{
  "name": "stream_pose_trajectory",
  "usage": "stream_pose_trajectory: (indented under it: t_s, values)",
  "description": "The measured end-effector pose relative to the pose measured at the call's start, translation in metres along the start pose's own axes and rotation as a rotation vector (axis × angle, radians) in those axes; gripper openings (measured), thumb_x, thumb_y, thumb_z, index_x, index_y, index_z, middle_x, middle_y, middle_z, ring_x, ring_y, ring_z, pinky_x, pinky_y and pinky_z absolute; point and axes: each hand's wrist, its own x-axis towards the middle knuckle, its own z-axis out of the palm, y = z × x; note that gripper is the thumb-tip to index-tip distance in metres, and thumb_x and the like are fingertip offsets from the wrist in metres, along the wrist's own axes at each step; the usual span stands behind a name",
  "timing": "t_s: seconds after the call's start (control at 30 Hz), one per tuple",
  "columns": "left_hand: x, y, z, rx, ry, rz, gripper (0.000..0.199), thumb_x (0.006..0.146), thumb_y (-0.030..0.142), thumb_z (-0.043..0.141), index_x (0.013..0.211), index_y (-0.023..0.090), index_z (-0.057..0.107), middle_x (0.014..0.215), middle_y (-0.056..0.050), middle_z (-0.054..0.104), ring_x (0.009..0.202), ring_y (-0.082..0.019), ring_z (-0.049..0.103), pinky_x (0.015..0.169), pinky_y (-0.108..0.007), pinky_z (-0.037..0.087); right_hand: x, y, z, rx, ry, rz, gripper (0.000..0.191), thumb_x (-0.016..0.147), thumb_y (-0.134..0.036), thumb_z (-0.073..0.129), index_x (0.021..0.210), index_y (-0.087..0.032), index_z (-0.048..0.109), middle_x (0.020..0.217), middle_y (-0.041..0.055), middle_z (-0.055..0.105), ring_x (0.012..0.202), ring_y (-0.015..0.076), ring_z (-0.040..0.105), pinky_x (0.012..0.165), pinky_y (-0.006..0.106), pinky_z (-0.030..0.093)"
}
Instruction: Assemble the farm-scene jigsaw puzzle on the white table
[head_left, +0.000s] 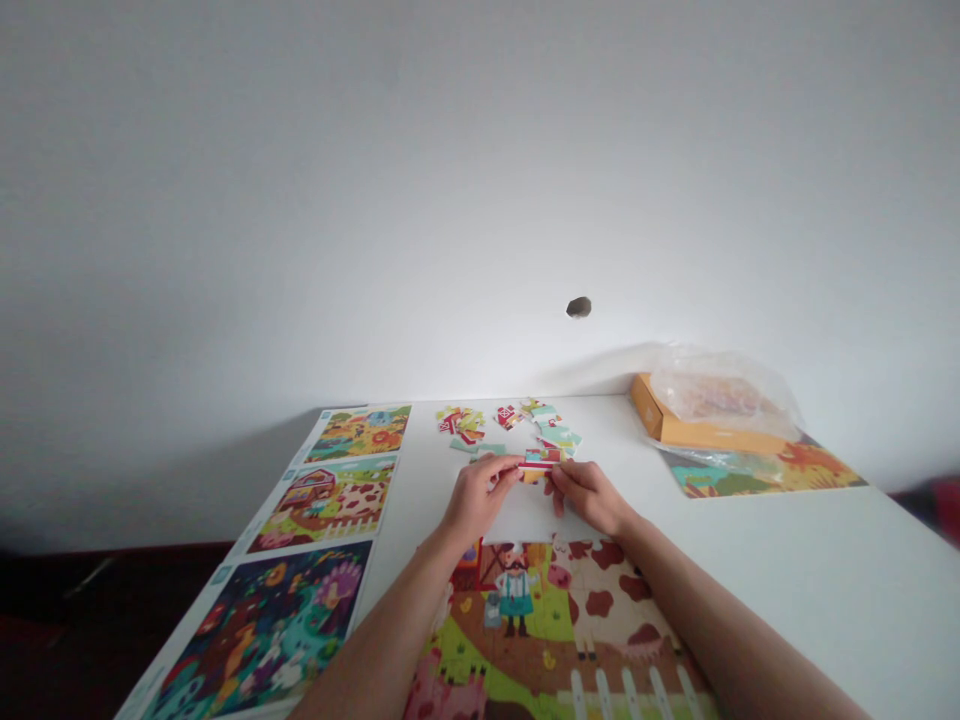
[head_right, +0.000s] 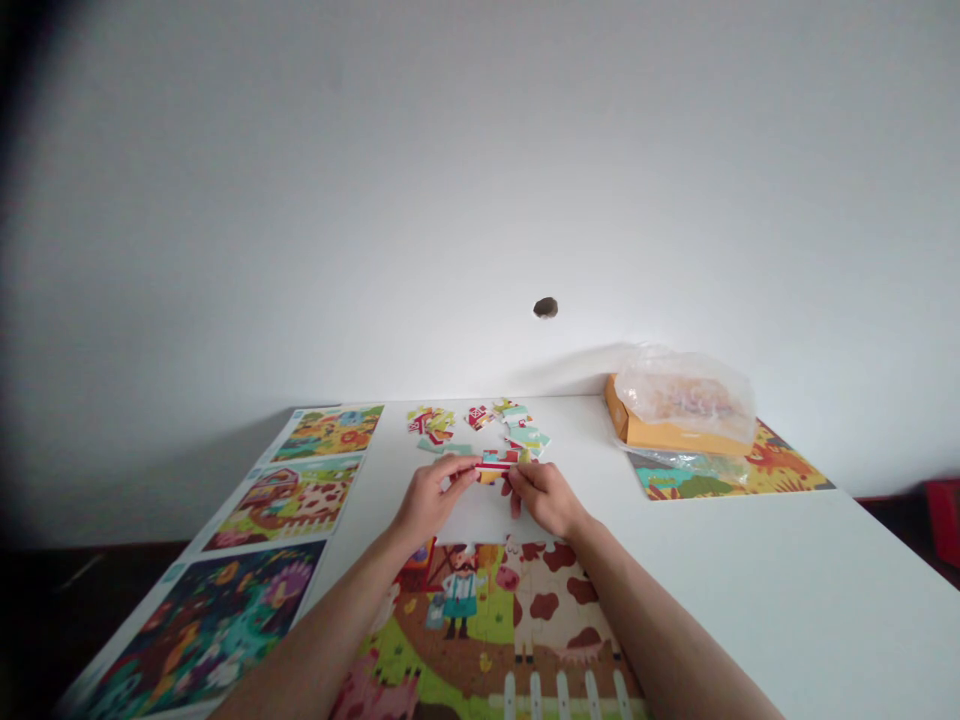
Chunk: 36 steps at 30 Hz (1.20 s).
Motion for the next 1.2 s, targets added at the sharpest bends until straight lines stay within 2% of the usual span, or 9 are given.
stream_pose_trajectory:
  t_s: [0.2,0.33,0.43,0.53,0.63,0.7,0.87,1.0,1.2]
  values:
    - [0.001,-0.002,0.001,0.014,0.022,-0.002,0.02,0.089,0.025,0.057,0.102,0.019,0.07,0.088,-0.004,0.071,0.076,-0.014,0.063,0.071,-0.024,0.048,0.001,0.0,-0.001,-0.014,0.036,-0.012,0.05,0.097,-0.053,0.033,0.082,-0.016,0.064,0.061,0.0011,0.065,0.06,0.0134,0.054,0.063,0.024,0.04]
    - [0.001,-0.005,0.002,0.023,0.051,-0.012,0.02,0.089,0.026,0.057,0.103,0.019,0.07,0.09,-0.004,0.072,0.079,-0.014,0.064,0.073,-0.025,0.049,0.002,0.001,-0.002,-0.049,0.139,-0.037,0.056,0.097,-0.054,0.032,0.069,-0.016,0.063,0.069,0.0034,0.066,0.067,0.0143,0.057,0.067,0.025,0.041]
    - [0.001,-0.01,0.003,0.035,0.072,-0.038,0.021,0.089,0.027,0.056,0.104,0.02,0.07,0.095,-0.005,0.072,0.084,-0.015,0.065,0.076,-0.025,0.05,0.003,0.005,-0.006,-0.075,0.257,-0.02,0.054,0.096,-0.053,0.035,0.068,-0.017,0.062,0.068,0.0027,0.066,0.067,0.0148,0.059,0.069,0.025,0.042]
    - [0.002,-0.016,0.003,0.115,0.125,-0.135,0.023,0.089,0.027,0.056,0.106,0.02,0.07,0.098,-0.006,0.073,0.087,-0.017,0.066,0.077,-0.027,0.051,0.004,0.009,-0.013,-0.146,0.442,0.042,0.048,0.096,-0.05,0.037,0.071,-0.018,0.063,0.065,0.0012,0.064,0.063,0.0147,0.058,0.065,0.025,0.042]
    - [0.002,-0.021,0.0,0.23,0.181,-0.251,0.023,0.088,0.027,0.057,0.105,0.02,0.07,0.093,-0.007,0.073,0.084,-0.019,0.066,0.077,-0.031,0.052,0.005,0.014,-0.019,-0.316,0.573,0.091,0.032,0.091,-0.044,0.048,0.083,-0.02,0.067,0.075,0.002,0.067,0.066,0.016,0.059,0.065,0.026,0.043]
    - [0.002,-0.024,-0.001,0.288,0.205,-0.266,0.024,0.087,0.027,0.057,0.106,0.02,0.07,0.091,-0.007,0.072,0.084,-0.02,0.065,0.079,-0.034,0.052,0.006,0.016,-0.021,-0.427,0.557,0.073,0.026,0.086,-0.042,0.056,0.096,-0.022,0.069,0.089,0.0037,0.067,0.077,0.0181,0.062,0.071,0.028,0.046]
    - [0.003,-0.026,-0.002,0.322,0.224,-0.162,0.026,0.084,0.022,0.059,0.109,0.02,0.068,0.098,-0.007,0.068,0.093,-0.021,0.063,0.087,-0.036,0.05,0.005,0.017,-0.014,-0.612,0.347,0.034,0.047,0.074,-0.046,0.071,0.117,-0.027,0.065,0.109,0.0074,0.058,0.096,0.0229,0.061,0.083,0.033,0.05]
    - [0.002,-0.024,-0.001,0.308,0.208,-0.144,0.021,0.083,0.021,0.06,0.101,0.022,0.071,0.094,-0.006,0.064,0.092,-0.021,0.061,0.085,-0.036,0.051,0.004,0.014,-0.01,-0.627,0.304,0.005,0.044,0.075,-0.042,0.072,0.115,-0.027,0.066,0.11,0.0071,0.055,0.097,0.0218,0.061,0.087,0.033,0.05]
    - [0.001,-0.015,0.0,0.275,0.03,-0.013,0.021,0.079,0.017,0.066,0.098,0.025,0.072,0.1,-0.004,0.066,0.1,-0.021,0.058,0.093,-0.038,0.047,0.004,0.013,-0.01,-0.606,0.26,-0.109,0.03,0.078,-0.034,0.071,0.106,-0.026,0.067,0.111,0.006,0.058,0.101,0.0218,0.06,0.093,0.034,0.049]
